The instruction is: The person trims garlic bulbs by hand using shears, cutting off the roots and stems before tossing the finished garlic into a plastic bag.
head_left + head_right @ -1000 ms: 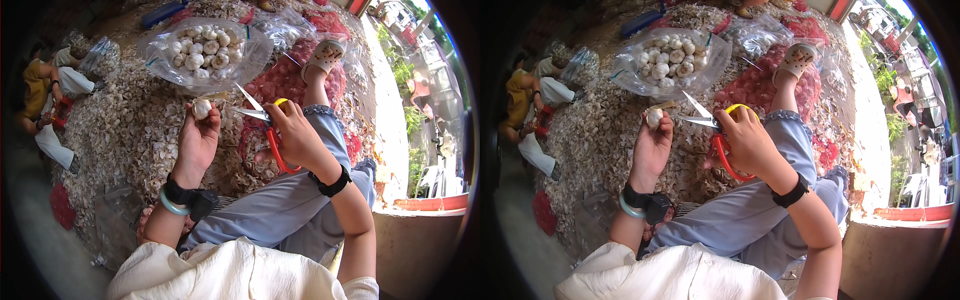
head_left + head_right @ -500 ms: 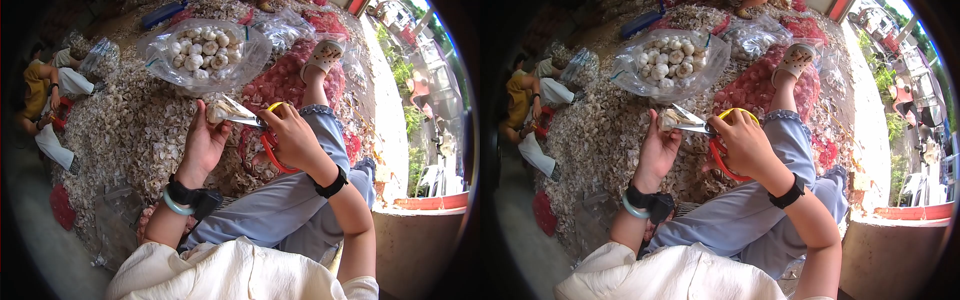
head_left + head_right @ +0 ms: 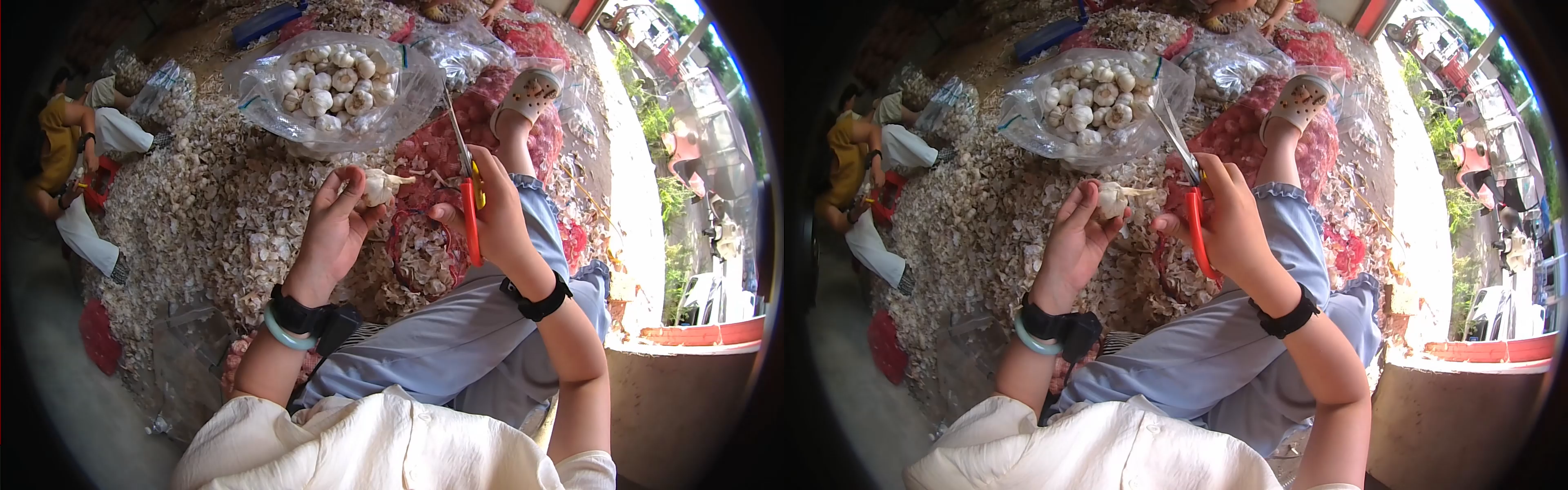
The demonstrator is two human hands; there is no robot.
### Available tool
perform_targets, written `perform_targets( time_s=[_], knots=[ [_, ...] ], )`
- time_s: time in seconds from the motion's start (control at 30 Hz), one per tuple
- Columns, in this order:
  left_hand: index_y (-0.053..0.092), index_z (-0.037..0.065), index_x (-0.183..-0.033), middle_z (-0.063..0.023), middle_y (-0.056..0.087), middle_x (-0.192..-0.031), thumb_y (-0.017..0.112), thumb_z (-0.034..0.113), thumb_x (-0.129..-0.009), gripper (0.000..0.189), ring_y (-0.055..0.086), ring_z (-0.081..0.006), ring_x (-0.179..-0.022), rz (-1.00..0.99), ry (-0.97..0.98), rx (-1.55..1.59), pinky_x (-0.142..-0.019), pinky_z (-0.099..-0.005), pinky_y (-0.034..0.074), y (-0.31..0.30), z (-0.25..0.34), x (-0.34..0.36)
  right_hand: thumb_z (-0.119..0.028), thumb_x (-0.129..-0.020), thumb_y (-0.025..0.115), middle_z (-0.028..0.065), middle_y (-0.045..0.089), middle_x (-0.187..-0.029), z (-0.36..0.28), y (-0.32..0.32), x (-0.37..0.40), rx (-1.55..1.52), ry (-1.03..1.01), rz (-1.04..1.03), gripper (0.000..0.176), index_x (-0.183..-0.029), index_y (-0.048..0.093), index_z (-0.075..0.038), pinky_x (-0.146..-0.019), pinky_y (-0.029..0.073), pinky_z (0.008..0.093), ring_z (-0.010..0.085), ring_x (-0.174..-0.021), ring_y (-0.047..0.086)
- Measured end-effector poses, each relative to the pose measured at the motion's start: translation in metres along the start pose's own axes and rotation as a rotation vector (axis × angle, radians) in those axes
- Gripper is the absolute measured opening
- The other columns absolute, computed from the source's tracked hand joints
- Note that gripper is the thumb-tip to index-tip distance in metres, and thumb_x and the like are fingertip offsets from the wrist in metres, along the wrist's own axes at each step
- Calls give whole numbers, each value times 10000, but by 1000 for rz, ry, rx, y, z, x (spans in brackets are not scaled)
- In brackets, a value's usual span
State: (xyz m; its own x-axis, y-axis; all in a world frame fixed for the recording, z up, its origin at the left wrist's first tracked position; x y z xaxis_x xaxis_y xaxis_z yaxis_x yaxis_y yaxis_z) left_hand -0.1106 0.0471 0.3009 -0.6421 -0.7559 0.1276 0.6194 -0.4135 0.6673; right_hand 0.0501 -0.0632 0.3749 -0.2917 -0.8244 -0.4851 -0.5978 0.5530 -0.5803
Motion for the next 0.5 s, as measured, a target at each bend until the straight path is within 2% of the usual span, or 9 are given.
perform_targets(
  time_s=[0.03, 0.1, 0.13, 0.2, 0.3, 0.4, 0.5],
  knots=[
    [516, 96, -1100, -59, 586, -1005, 603, 296, -903, 294, 618, -188, -858, 0, 2, 1, -722, -274, 525, 1, 1, 0, -392, -594, 853, 149, 516, -895, 0, -2, -1, -18, -17, 23, 783, -1198, 506, -34, -697, 442, 354, 276, -794, 533],
    [521, 48, -1130, -64, 579, -1042, 617, 227, -897, 309, 592, -189, -960, 22, 58, 73, -844, -302, 497, 2, 6, 1, -411, -589, 851, 152, 514, -896, 3, -2, -1, -20, -31, 24, 801, -1205, 503, -34, -693, 440, 365, 284, -800, 530],
    [521, 48, -1130, -64, 579, -1042, 617, 227, -897, 309, 592, -189, -960, 23, 59, 72, -844, -302, 497, -1, 5, 0, -424, -587, 847, 155, 515, -906, 6, 1, 0, 31, -9, -62, 812, -1209, 501, -34, -702, 442, 368, 292, -811, 529],
    [519, -4, -1166, -85, 585, -1099, 620, 178, -891, 344, 562, -198, -1067, -16, 160, 133, -953, -319, 450, -8, 9, -3, -457, -584, 836, 165, 520, -932, 9, 8, 1, 92, 26, -238, 831, -1217, 499, -39, -740, 446, 377, 329, -863, 533],
    [535, -22, -1162, -104, 582, -1154, 614, 171, -892, 341, 551, -206, -1114, -13, 190, 144, -990, -305, 441, -10, 12, -3, -447, -586, 838, 174, 533, -964, 4, 15, 6, 83, -22, -282, 810, -1211, 508, -50, -774, 455, 408, 367, -927, 547],
    [540, -17, -1168, -122, 586, -1166, 615, 176, -891, 346, 545, -220, -1138, -37, 184, 137, -1008, -302, 436, 0, 16, 1, -428, -595, 838, 173, 535, -976, 6, 20, 10, 121, -24, -318, 789, -1212, 515, -57, -775, 463, 417, 366, -928, 551],
    [555, -3, -1150, -111, 597, -1131, 627, 143, -879, 316, 569, -216, -1096, -66, 174, 130, -987, -309, 462, 4, 13, 3, -410, -608, 835, 175, 537, -987, 3, 20, 11, 134, -4, -351, 758, -1209, 524, -68, -758, 472, 420, 363, -910, 562]
  ],
)
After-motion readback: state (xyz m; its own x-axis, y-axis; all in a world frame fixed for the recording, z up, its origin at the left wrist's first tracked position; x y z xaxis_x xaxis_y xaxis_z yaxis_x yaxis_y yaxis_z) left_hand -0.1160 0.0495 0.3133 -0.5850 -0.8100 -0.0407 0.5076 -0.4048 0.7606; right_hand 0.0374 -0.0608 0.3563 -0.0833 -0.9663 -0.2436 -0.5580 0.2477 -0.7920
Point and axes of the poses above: each hand's wrist, its own x-axis away from the middle knuckle, its own y-axis out of the palm, z = x × y, the point moved 5 cm from there along -x, towards the middle knuckle
